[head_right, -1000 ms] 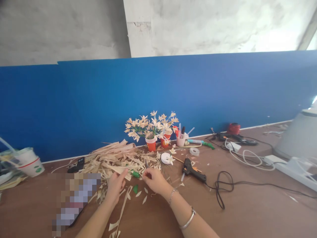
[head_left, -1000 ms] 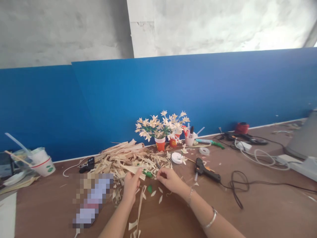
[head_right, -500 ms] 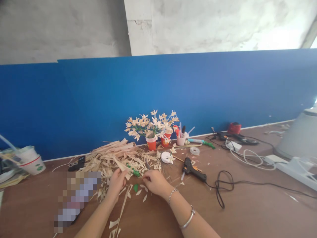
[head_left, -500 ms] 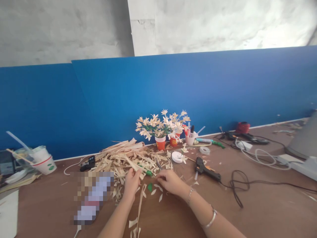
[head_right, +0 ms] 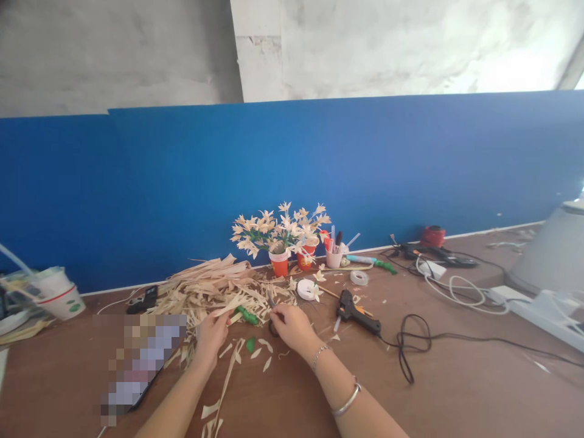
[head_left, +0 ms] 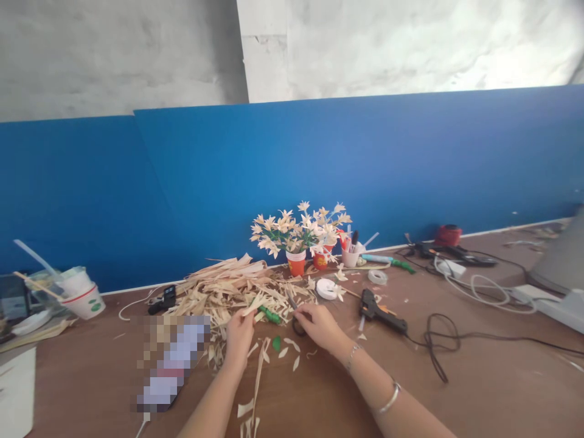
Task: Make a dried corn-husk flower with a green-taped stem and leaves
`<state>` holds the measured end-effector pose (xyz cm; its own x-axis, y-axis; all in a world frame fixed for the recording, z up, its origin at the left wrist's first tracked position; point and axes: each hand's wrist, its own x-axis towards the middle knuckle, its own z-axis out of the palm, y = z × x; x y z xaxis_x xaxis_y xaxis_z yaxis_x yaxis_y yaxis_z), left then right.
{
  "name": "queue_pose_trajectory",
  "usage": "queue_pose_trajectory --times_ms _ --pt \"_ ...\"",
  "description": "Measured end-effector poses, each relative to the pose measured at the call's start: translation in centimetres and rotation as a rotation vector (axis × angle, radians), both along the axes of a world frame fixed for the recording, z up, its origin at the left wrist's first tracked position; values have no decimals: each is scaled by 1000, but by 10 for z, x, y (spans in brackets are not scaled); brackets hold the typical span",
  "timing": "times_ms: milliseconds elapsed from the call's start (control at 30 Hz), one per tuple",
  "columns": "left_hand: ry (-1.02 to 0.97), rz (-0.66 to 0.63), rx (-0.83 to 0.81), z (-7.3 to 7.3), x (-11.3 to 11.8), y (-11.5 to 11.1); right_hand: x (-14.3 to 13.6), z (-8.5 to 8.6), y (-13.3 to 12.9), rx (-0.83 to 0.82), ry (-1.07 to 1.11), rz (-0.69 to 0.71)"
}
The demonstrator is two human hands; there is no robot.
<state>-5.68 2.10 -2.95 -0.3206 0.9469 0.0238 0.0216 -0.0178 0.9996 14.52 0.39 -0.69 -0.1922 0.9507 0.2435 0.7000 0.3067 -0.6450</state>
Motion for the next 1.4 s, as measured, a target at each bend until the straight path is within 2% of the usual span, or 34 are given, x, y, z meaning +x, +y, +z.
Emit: queue_pose_trajectory --times_ms 100,267,333,400,500,600,700,867,1000,1133,1200,1300,1400 --pt "0 -16 30 5 3 -3 0 0 -1 -32 -74 1" --pt "-117 -32 142 15 5 -7 0 -2 -2 -35 -141 10" --pt "-40 -58 215 17 4 -7 1 -3 -1 -39 -129 -8" --pt "140 -134 316 18 5 -10 1 -4 0 -26 -114 -16" --pt "404 -358 455 20 9 -16 1 -6 1 21 -103 11" --pt "556 -570 456 20 16 -25 0 -6 0 33 -103 44" --pt "609 -624 415 17 20 -28 -1 -6 -1 27 -107 47" --pt "614 -532 407 12 18 -24 -2 -8 0 104 -128 37" --pt "595 -295 489 16 13 -19 -7 -12 3 233 -210 47" --pt "605 -81 518 16 2 -10 -13 -14 4 247 -307 70" --pt "689 -8 461 10 -4 -4 -14 -15 5 237 -342 74" --pt "894 35 380 -1 -9 2 -16 -15 6 244 -376 97" --pt "1042 79 357 -4 -8 1 -17 -16 7 250 -386 152"
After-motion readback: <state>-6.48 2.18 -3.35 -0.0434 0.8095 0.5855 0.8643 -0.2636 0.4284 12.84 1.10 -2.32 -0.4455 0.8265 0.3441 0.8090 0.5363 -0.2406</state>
